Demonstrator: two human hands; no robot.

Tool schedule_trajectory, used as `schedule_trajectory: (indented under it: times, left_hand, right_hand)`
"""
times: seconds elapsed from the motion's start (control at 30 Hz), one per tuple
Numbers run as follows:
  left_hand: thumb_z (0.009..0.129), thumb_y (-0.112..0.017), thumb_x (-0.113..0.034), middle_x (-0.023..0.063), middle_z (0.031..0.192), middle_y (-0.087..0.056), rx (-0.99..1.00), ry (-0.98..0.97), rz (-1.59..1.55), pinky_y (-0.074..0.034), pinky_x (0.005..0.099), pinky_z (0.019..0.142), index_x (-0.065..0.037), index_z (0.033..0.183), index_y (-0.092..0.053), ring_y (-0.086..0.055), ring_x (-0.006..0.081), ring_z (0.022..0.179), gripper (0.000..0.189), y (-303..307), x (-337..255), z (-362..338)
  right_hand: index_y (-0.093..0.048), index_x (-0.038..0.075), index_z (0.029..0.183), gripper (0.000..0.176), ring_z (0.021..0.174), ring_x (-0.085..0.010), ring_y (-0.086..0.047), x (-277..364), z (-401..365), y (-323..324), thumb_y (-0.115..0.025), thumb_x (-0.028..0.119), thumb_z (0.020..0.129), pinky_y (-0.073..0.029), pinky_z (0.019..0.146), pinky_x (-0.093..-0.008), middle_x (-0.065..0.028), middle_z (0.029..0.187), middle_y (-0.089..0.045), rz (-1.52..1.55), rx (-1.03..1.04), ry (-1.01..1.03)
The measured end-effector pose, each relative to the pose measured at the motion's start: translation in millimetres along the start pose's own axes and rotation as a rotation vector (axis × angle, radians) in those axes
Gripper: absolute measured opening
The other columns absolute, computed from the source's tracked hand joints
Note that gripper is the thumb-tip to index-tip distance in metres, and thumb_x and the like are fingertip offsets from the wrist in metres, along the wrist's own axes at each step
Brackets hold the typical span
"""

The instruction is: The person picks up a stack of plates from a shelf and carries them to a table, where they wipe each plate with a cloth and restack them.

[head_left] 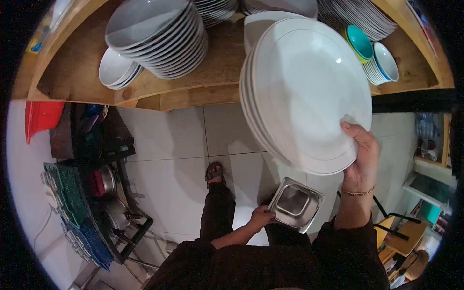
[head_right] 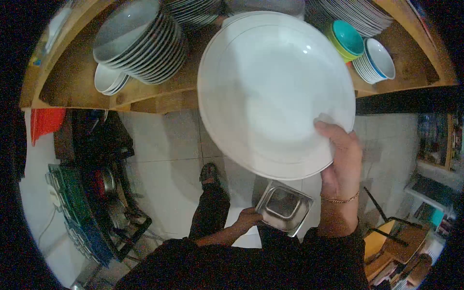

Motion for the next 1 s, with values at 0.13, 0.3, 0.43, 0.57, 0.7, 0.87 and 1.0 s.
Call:
schedule_trajectory:
  times: [0.13, 0.3, 0.43, 0.57, 0.7, 0.87, 1.0]
  left_hand:
    - [0.080, -0.070, -0.019, 0.0060, 0.075, -0.063, -0.046, -0.023, 0.387, -0.047, 0.0309, 0.057, -0.001, 0.095, -0.067, -0.059, 0.0146, 0.066, 0.023, 2.6, -11.4, -2.0]
    - [0.080, -0.069, -0.029, 0.0117, 0.073, -0.066, -0.039, -0.101, 0.503, -0.051, 0.0347, 0.065, -0.001, 0.085, -0.069, -0.063, 0.0212, 0.071, 0.028, -0.2, 10.7, 16.2]
    - [0.070, -0.066, -0.034, 0.0175, 0.074, -0.066, -0.063, -0.190, 0.502, -0.050, 0.0429, 0.068, -0.004, 0.078, -0.067, -0.065, 0.0335, 0.072, 0.031, -2.3, 16.6, 27.0]
    - [0.069, -0.066, -0.035, 0.0198, 0.078, -0.067, -0.103, -0.267, 0.629, -0.051, 0.0451, 0.072, -0.003, 0.081, -0.068, -0.065, 0.0366, 0.077, 0.035, 2.3, 7.1, 22.8]
    - [0.068, -0.066, -0.035, 0.0224, 0.080, -0.067, -0.108, -0.280, 0.655, -0.052, 0.0462, 0.075, 0.000, 0.081, -0.068, -0.065, 0.0390, 0.077, 0.038, 3.0, 16.0, 33.1]
    - [0.068, -0.065, -0.038, 0.0232, 0.082, -0.067, -0.106, -0.267, 0.640, -0.052, 0.0476, 0.076, 0.000, 0.081, -0.069, -0.065, 0.0413, 0.079, 0.040, 6.1, 7.1, 30.8]
    - [0.070, -0.063, -0.039, 0.0226, 0.087, -0.067, -0.131, -0.286, 0.691, -0.051, 0.0474, 0.080, 0.000, 0.079, -0.069, -0.064, 0.0411, 0.084, 0.041, 5.9, -3.6, 26.7]
  right_hand:
    - [-0.057, -0.011, 0.111, 0.036, 0.095, -0.0264, -0.064, 9.8, 20.2, -14.8, -0.064, 0.001, 0.078, -0.052, 0.087, -0.0347, -0.0184, 0.106, -0.063, 0.014, -0.025, 0.029]
    - [-0.055, -0.008, 0.116, 0.038, 0.101, -0.0262, -0.062, 33.5, 45.2, -59.3, -0.065, 0.002, 0.081, -0.052, 0.089, -0.0359, -0.0171, 0.110, -0.061, -0.045, 0.041, 0.170]
    - [-0.054, -0.007, 0.115, 0.037, 0.100, -0.0262, -0.062, 43.1, 71.2, -86.0, -0.066, 0.001, 0.081, -0.052, 0.091, -0.0383, -0.0150, 0.110, -0.061, -0.063, 0.079, 0.188]
    - [-0.059, -0.004, 0.107, 0.032, 0.107, -0.0288, -0.058, 50.8, 95.5, -117.4, -0.066, 0.000, 0.077, -0.048, 0.093, -0.0422, -0.0176, 0.109, -0.061, 0.012, 0.183, 0.251]
    - [-0.052, -0.003, 0.118, 0.038, 0.109, -0.0310, -0.057, 57.8, 136.6, -136.4, -0.061, -0.001, 0.080, -0.049, 0.094, -0.0518, -0.0190, 0.117, -0.058, 0.005, 0.239, 0.229]
    - [-0.045, -0.002, 0.124, 0.036, 0.112, -0.0406, -0.053, 65.7, 142.9, -180.7, -0.053, 0.003, 0.089, -0.047, 0.093, -0.0648, -0.0212, 0.121, -0.053, 0.086, 0.331, 0.281]
    - [-0.040, 0.004, 0.134, 0.042, 0.124, -0.0473, -0.045, 75.9, 145.6, -219.3, -0.043, 0.026, 0.099, -0.038, 0.093, -0.0754, -0.0225, 0.133, -0.046, 0.081, 0.380, 0.322]
Point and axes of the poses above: each hand's wrist, its own z-axis towards the middle knuckle, its own y-axis out of the back of the hand, x = y × z, the point moved 5 cm from there along z, towards the middle knuckle
